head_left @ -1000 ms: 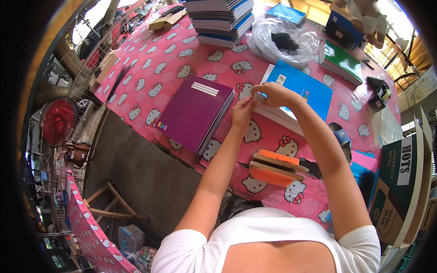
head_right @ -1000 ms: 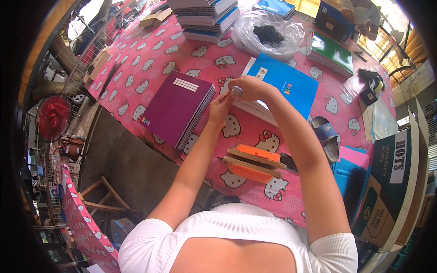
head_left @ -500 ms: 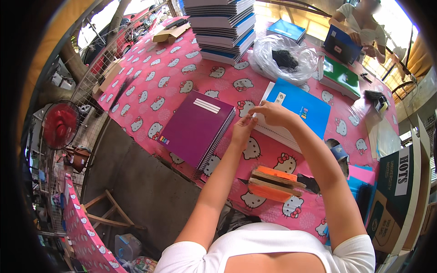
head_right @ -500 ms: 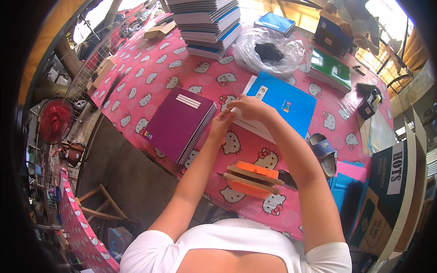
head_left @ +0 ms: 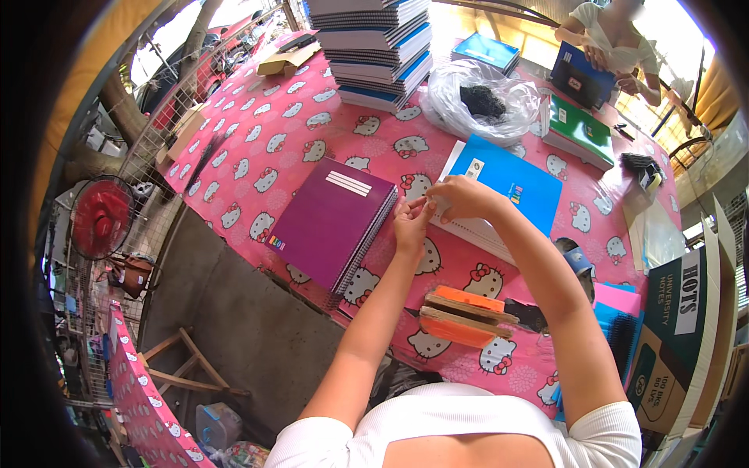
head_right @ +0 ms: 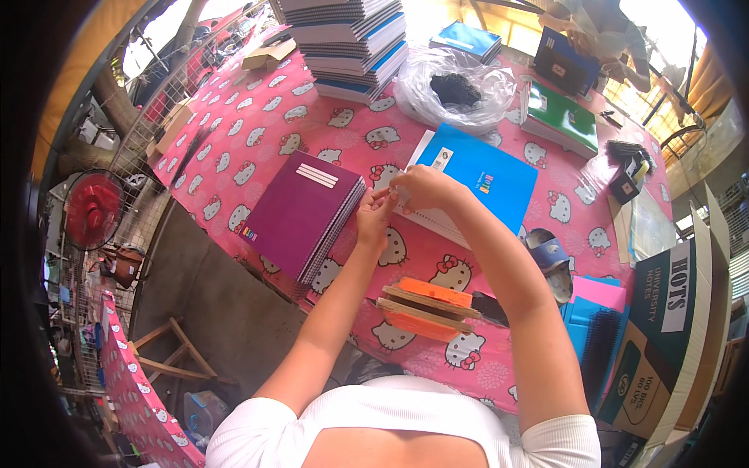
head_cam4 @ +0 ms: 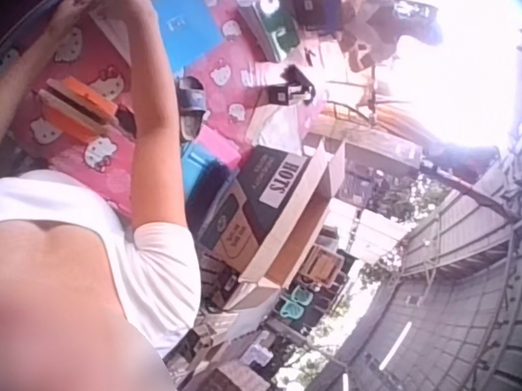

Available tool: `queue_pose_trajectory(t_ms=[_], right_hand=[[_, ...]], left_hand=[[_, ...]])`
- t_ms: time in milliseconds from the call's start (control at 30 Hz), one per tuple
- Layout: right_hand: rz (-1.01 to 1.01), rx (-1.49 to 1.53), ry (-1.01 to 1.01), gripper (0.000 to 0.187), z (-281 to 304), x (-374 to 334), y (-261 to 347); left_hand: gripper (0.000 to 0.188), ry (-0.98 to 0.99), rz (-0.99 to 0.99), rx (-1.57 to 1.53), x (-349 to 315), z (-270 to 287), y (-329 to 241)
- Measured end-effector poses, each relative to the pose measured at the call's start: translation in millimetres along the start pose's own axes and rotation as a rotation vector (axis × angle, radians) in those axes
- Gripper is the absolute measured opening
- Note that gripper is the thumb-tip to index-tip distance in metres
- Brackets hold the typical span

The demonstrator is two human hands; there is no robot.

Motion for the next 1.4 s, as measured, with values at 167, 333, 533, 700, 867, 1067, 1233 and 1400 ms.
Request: queue_pose_trajectory(t_ms=[167,333,533,700,867,1067,1233,1400], right_hand=[[0.007,0.038,-0.043,0.062,0.8,-2.4,-0.9],[-0.017,0.078,-0.036,0.062,0.2,-3.5,-2.7],[0.018,0.087,-0.074,0.06,-1.3,-4.1,-7.2],[-0.02,0.104,-0.074,0.06,0.9,-5.1,-4.7],[0.005,0.125,-0.085,0.062,3.3,-8.1,-1.6],[-0.014,0.068,-0.122,0.062,-2.4,-6.6,-7.1],[0.017,0.095,-0.145,0.057,-2.1,-7.7,-8.8],[0.039,0.089,-0.159,0.05,-1.3,-7.7,-3.8]], left_hand=[[0.042,-0.002,-0.017,0.019,2.4,5.0,5.1],[0.043,0.064,-0.001,0.015,-3.2,0.9,-1.4],[0.039,0.095,-0.027,0.025,-5.7,-4.9,-9.2],[0.043,0.122,-0.017,0.014,-5.9,-5.3,-9.9],[0.039,0.152,-0.025,0.007,-7.7,-5.3,-6.0],[0.039,0.14,0.0,0.036,-8.2,-5.7,-6.7],[0.036,0.172,-0.004,0.062,-8.9,-6.0,-6.3],[0.043,0.214,-0.017,0.01,-6.0,-3.9,-6.8]])
Point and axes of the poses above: each hand's wrist, its own x-axis towards the middle knuckle, its own z-axis out of the back of the hand, y = z × x, the point moved 3 cm from there along x, towards the middle knuckle, and after that the axes turned 8 degrees about x, right-handed, at the moved point
